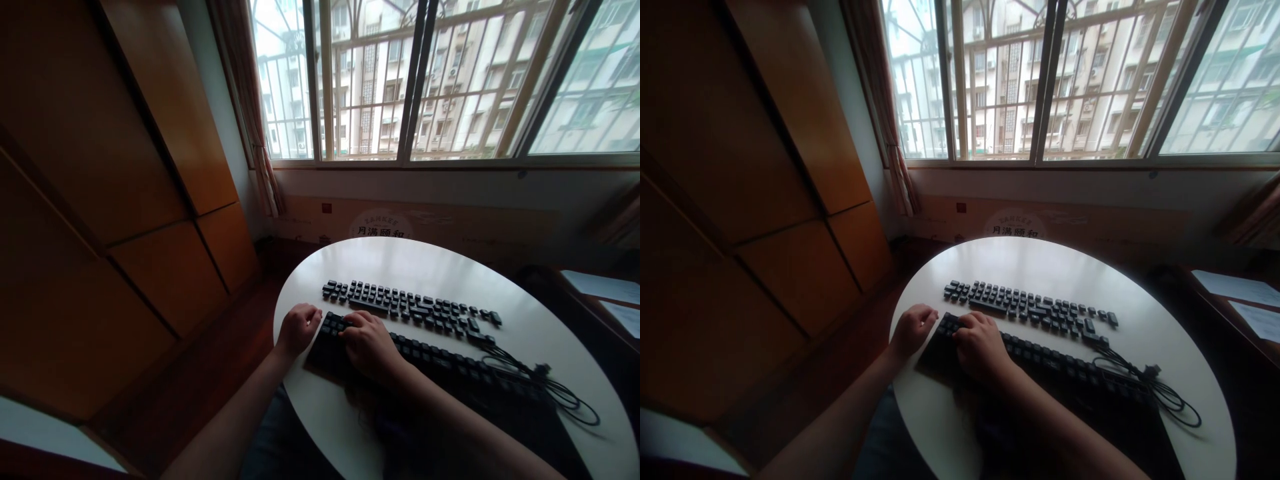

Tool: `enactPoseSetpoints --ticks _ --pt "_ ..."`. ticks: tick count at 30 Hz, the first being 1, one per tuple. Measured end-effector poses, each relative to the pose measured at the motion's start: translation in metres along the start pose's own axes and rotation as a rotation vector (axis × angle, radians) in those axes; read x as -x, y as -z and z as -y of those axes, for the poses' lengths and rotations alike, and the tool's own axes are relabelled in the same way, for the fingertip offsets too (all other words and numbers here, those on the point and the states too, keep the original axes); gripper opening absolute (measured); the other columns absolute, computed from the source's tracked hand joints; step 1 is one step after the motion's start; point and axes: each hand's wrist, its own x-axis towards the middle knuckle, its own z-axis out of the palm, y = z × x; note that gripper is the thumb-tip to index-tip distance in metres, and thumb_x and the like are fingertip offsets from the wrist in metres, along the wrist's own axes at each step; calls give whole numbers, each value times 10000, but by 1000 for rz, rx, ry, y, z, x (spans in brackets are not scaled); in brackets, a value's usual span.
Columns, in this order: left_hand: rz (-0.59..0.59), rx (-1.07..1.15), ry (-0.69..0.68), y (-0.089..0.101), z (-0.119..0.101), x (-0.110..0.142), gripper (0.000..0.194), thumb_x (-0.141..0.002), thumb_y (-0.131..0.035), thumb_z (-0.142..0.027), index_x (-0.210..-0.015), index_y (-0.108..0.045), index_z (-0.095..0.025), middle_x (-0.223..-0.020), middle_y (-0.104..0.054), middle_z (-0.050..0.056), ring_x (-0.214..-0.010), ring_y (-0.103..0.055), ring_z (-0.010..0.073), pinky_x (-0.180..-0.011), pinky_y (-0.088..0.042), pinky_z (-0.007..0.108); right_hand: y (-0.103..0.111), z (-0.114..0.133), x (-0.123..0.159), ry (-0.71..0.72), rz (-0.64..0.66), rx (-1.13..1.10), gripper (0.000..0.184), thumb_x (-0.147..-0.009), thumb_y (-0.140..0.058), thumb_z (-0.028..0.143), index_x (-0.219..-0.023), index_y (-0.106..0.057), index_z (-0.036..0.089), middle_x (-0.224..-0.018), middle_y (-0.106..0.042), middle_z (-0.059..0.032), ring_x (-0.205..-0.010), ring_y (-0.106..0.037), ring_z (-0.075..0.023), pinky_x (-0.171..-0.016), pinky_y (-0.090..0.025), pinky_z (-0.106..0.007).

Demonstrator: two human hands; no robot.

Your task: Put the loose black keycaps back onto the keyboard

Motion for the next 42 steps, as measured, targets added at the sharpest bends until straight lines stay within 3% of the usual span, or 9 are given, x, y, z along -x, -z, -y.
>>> enactPoseSetpoints --ticks 8,13,18,22,26,30,34,37,42 --pt "49 12 -6 0 -3 0 282 -941 -490 -281 -711 -634 -205 -754 -661 56 -779 -612 215 -758 -476 335 -3 -3 4 -73 31 -5 308 -749 -633 124 -932 -809 296 -1373 -649 -51 -1327 -515 -327 -1098 -390 -525" --pt "108 64 -69 1 -4 1 183 -929 -555 -287 -1019 -695 -208 -1019 -711 77 -998 -641 247 -895 -510 375 8 -4 8 -30 -78 4 352 -769 -606 79 -983 -790 290 -1376 -644 -62 -1332 -518 -321 -1097 -416 -542" --pt "312 160 -176 0 0 -1 446 -920 -622 -359 -1345 -602 -228 -1387 -606 115 -1283 -536 302 -1099 -420 471 37 -6 7 -32 -182 22 297 -820 -616 109 -998 -768 291 -1280 -693 -59 -1283 -559 -308 -1064 -469 -527" --pt "398 202 -151 3 2 -3 433 -918 -615 -340 -1337 -601 -232 -1335 -632 115 -1229 -564 303 -1076 -435 485 61 -14 -7 17 -183 35 225 -879 -611 161 -972 -765 296 -1145 -738 -47 -1164 -631 -265 -992 -517 -463" --pt "407 239 -157 3 3 -4 384 -882 -646 -313 -1259 -642 -242 -1259 -658 110 -1167 -582 305 -1030 -465 485 73 -38 -48 -8 -77 90 209 -879 -633 161 -957 -781 287 -1033 -765 -39 -1040 -677 -241 -926 -530 -417" --pt "410 277 -152 2 4 -3 370 -858 -671 -328 -1220 -663 -255 -1196 -673 105 -1113 -596 309 -992 -484 486 64 -76 -105 -224 105 94 206 -836 -665 163 -951 -791 277 -1001 -777 -23 -998 -695 -242 -900 -534 -394" --pt "425 322 -113 2 7 -3 346 -889 -634 -336 -1225 -664 -257 -1185 -675 102 -1108 -600 305 -993 -483 487 42 -104 -146 -274 186 74 206 -814 -660 130 -918 -797 245 -996 -787 -25 -938 -720 -211 -887 -539 -345" --pt "414 359 -107 0 11 -3 320 -925 -594 -365 -1222 -667 -268 -1172 -681 102 -1093 -606 305 -976 -493 486 27 -113 -158 -287 257 62 184 -782 -689 133 -884 -801 237 -987 -790 -28 -922 -725 -208 -851 -541 -320" --pt "410 360 -126 -5 15 -4 281 -873 -683 -349 -1144 -691 -279 -1137 -683 92 -1053 -606 300 -957 -502 481 15 -119 -161 -283 325 61 181 -764 -704 159 -891 -802 242 -985 -787 -25 -945 -716 -215 -830 -533 -307"
